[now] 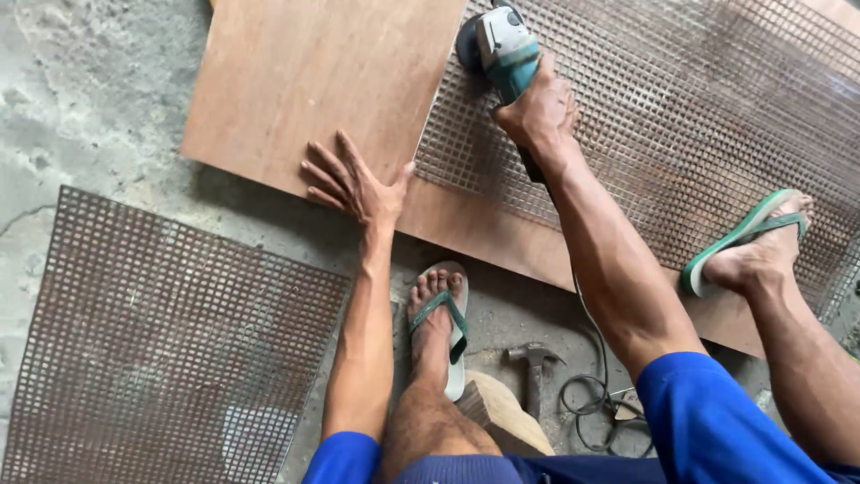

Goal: Cutting a metal mesh sheet using an angle grinder on a plywood surface

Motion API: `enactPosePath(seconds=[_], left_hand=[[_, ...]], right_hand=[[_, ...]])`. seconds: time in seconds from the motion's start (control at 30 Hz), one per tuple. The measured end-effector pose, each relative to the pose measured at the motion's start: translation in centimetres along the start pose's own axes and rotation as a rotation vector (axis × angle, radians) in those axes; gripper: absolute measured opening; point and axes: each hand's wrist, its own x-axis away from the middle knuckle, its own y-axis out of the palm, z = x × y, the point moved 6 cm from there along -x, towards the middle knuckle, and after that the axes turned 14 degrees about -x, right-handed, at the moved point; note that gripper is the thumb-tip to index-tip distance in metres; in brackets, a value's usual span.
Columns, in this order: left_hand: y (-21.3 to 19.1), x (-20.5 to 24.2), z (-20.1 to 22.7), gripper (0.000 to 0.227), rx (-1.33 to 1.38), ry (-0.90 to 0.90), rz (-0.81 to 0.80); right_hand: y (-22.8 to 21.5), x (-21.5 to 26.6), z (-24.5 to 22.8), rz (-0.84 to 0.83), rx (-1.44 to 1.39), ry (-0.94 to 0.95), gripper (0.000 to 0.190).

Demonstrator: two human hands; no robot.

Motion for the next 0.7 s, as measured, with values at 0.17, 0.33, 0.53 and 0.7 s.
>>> enactPosePath(seconds=[0.17, 0.33, 0.53, 0.7], left_hand=[[-0.7, 1.3, -1.6, 0.121, 0.31, 0.044, 0.281], [-4.3, 5.3, -5.7, 0.086, 0.506, -0.071, 0.238], [-5.0, 10.1, -11.0, 0.074, 0.547, -0.195, 0.256], [-6.9, 11.5, -11.0, 0.069, 0.53, -0.216, 0.216]], right_hand=[[0.8, 2.8, -1.5, 0.009, -0.088, -0.105, 0.059], [0.9, 7.3, -3.4, -0.124, -0.132, 0.036, 0.057], [2.7, 11.5, -1.3, -0.203, -0.083, 0.143, 0.068], [2.7, 14.9, -1.4, -0.175, -0.089, 0.116, 0.06]])
